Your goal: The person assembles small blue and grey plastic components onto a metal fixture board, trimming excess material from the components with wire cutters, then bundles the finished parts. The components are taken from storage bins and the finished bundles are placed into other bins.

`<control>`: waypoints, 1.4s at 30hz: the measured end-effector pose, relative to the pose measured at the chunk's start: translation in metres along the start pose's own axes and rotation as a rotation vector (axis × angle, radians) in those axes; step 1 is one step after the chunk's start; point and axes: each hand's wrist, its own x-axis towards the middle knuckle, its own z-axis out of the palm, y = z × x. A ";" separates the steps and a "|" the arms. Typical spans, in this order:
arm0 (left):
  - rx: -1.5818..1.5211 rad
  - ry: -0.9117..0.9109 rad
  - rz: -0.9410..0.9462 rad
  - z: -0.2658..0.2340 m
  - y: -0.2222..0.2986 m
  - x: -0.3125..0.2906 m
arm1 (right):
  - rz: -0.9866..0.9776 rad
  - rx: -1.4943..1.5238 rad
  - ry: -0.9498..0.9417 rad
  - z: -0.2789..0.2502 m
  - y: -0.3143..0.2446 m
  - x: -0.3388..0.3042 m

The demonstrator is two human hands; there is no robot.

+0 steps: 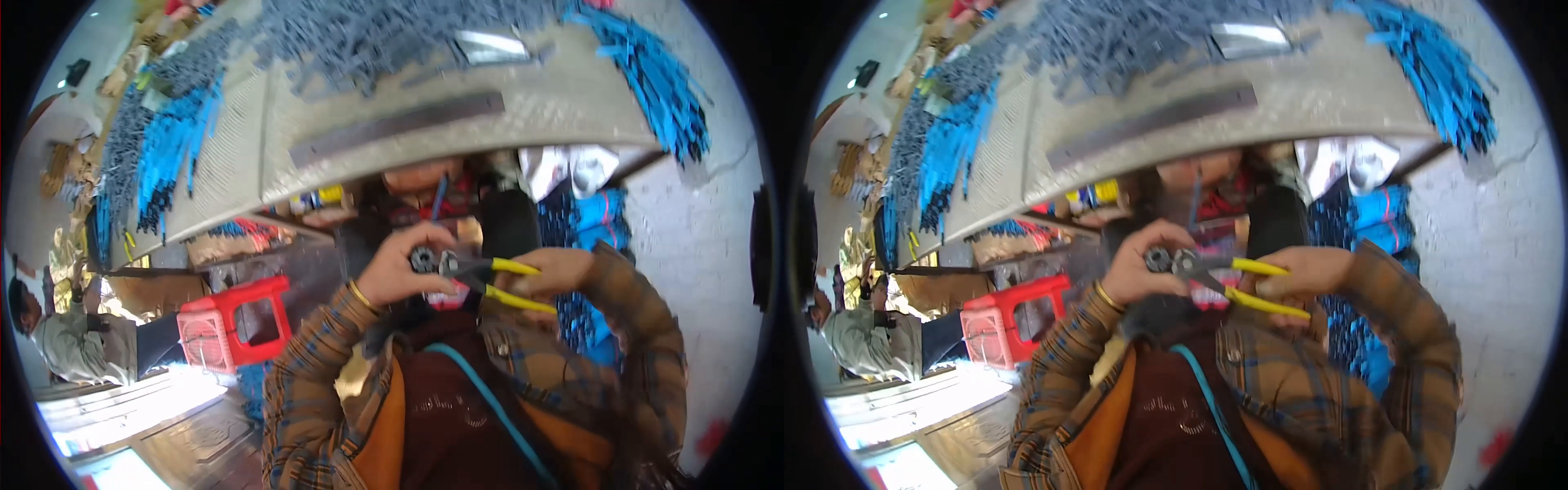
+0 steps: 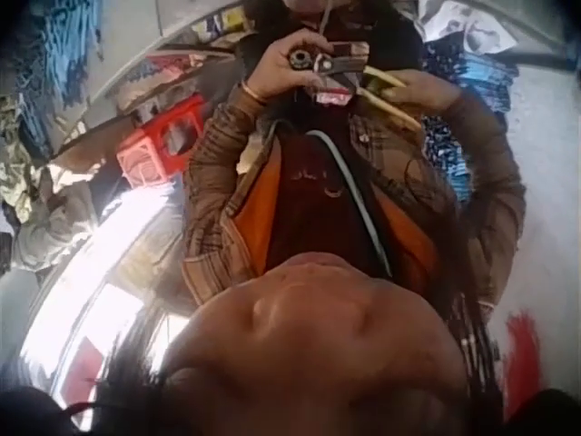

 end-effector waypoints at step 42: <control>0.051 -0.299 -0.026 -0.001 0.008 0.007 | -0.114 0.010 -0.163 -0.010 0.009 0.005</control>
